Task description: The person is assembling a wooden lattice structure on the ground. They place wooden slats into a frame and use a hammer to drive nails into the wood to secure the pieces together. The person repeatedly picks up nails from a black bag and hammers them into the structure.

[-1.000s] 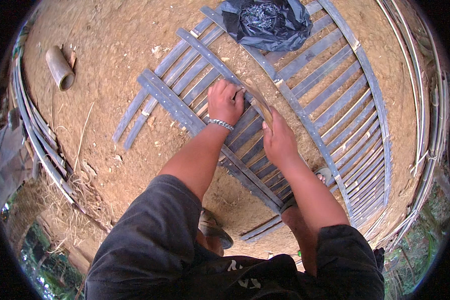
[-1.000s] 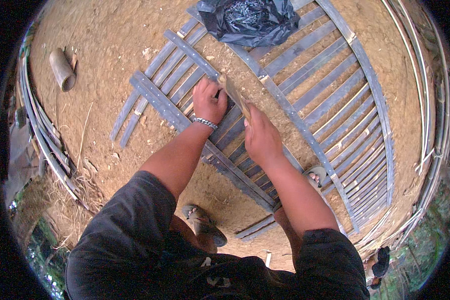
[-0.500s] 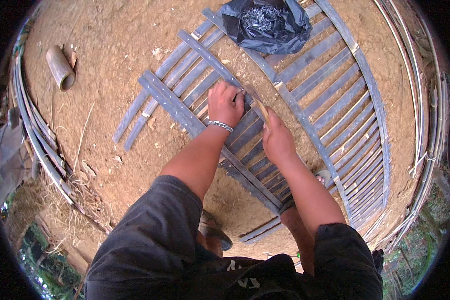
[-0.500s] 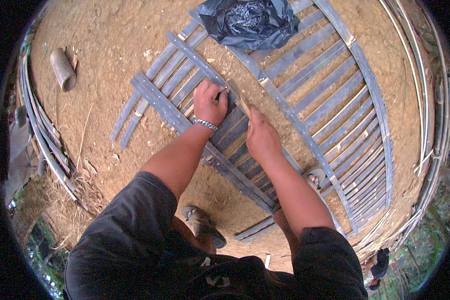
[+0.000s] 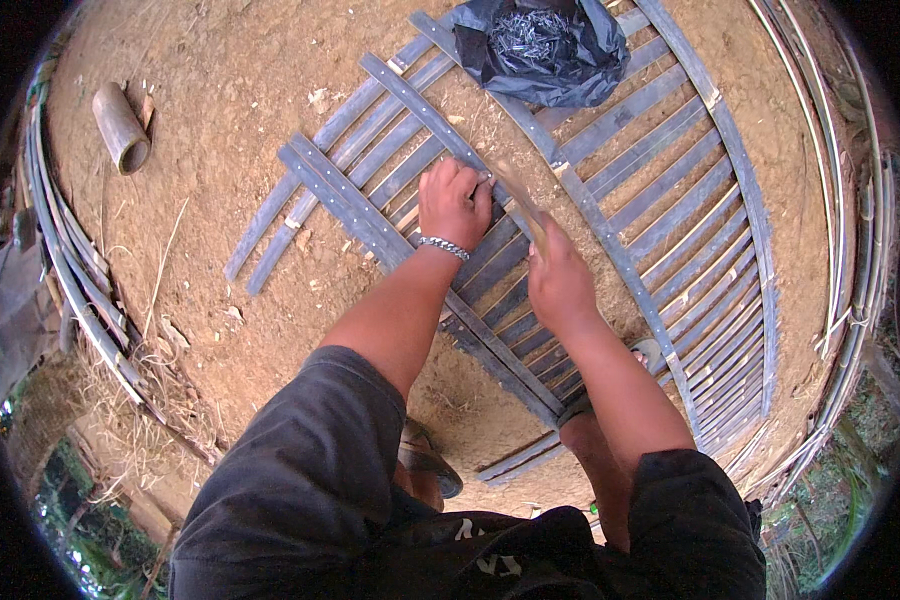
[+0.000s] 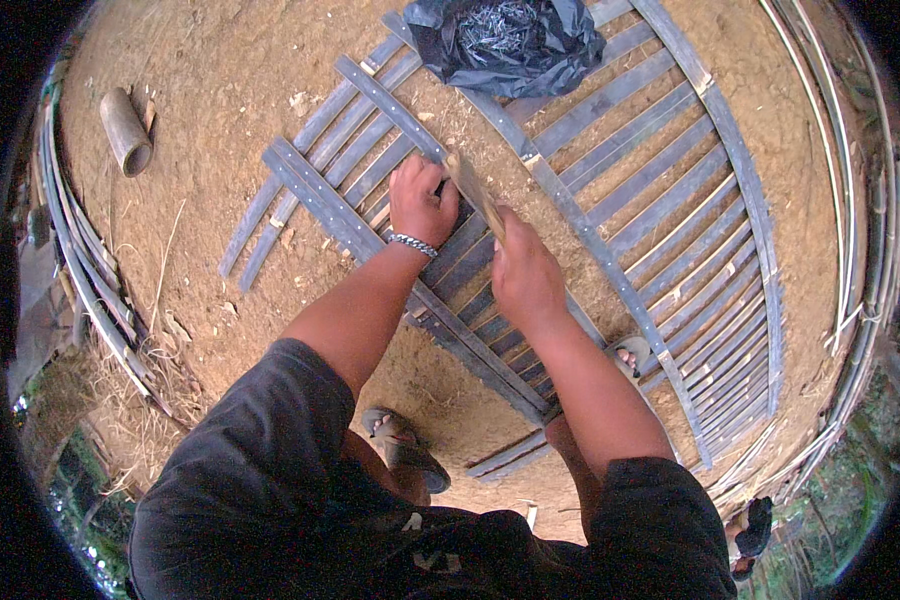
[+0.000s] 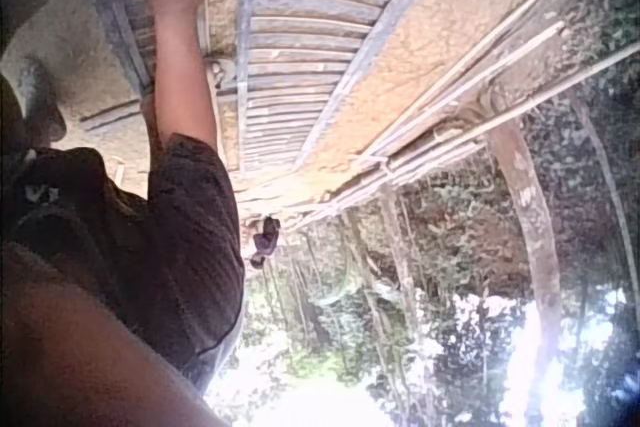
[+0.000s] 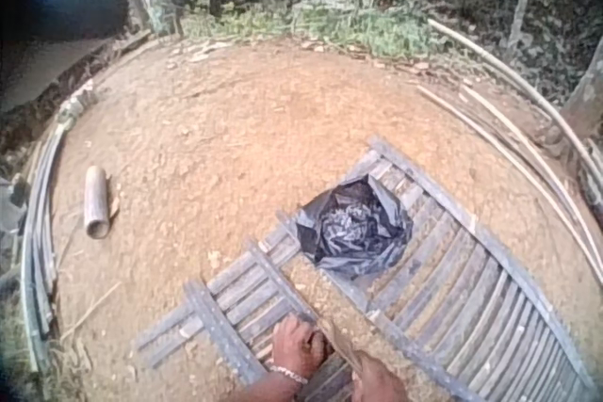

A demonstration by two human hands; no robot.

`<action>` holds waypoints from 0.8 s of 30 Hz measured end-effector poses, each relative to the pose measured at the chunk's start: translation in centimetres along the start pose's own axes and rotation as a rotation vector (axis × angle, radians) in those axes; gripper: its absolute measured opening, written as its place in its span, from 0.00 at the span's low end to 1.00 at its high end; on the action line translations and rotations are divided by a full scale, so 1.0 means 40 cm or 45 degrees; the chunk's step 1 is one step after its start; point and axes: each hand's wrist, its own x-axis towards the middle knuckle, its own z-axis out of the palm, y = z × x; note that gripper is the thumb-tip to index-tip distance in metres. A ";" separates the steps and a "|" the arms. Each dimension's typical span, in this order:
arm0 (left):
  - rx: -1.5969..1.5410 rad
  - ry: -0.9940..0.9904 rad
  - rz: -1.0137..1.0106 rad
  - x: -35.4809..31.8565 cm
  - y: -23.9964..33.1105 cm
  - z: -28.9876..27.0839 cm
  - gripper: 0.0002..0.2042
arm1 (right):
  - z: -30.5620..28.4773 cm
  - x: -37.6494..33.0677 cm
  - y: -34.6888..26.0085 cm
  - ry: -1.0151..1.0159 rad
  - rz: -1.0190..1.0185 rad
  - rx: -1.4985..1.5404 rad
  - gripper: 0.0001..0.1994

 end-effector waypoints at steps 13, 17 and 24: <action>-0.032 0.021 -0.001 -0.005 -0.001 0.001 0.07 | -0.047 0.012 -0.022 -0.181 0.278 0.060 0.27; -0.040 -0.024 -0.043 -0.008 0.006 -0.007 0.08 | -0.099 -0.046 -0.016 -0.048 0.102 0.469 0.26; -0.217 0.116 -0.123 -0.012 0.010 -0.015 0.18 | -0.064 -0.198 0.037 -0.098 0.470 0.112 0.25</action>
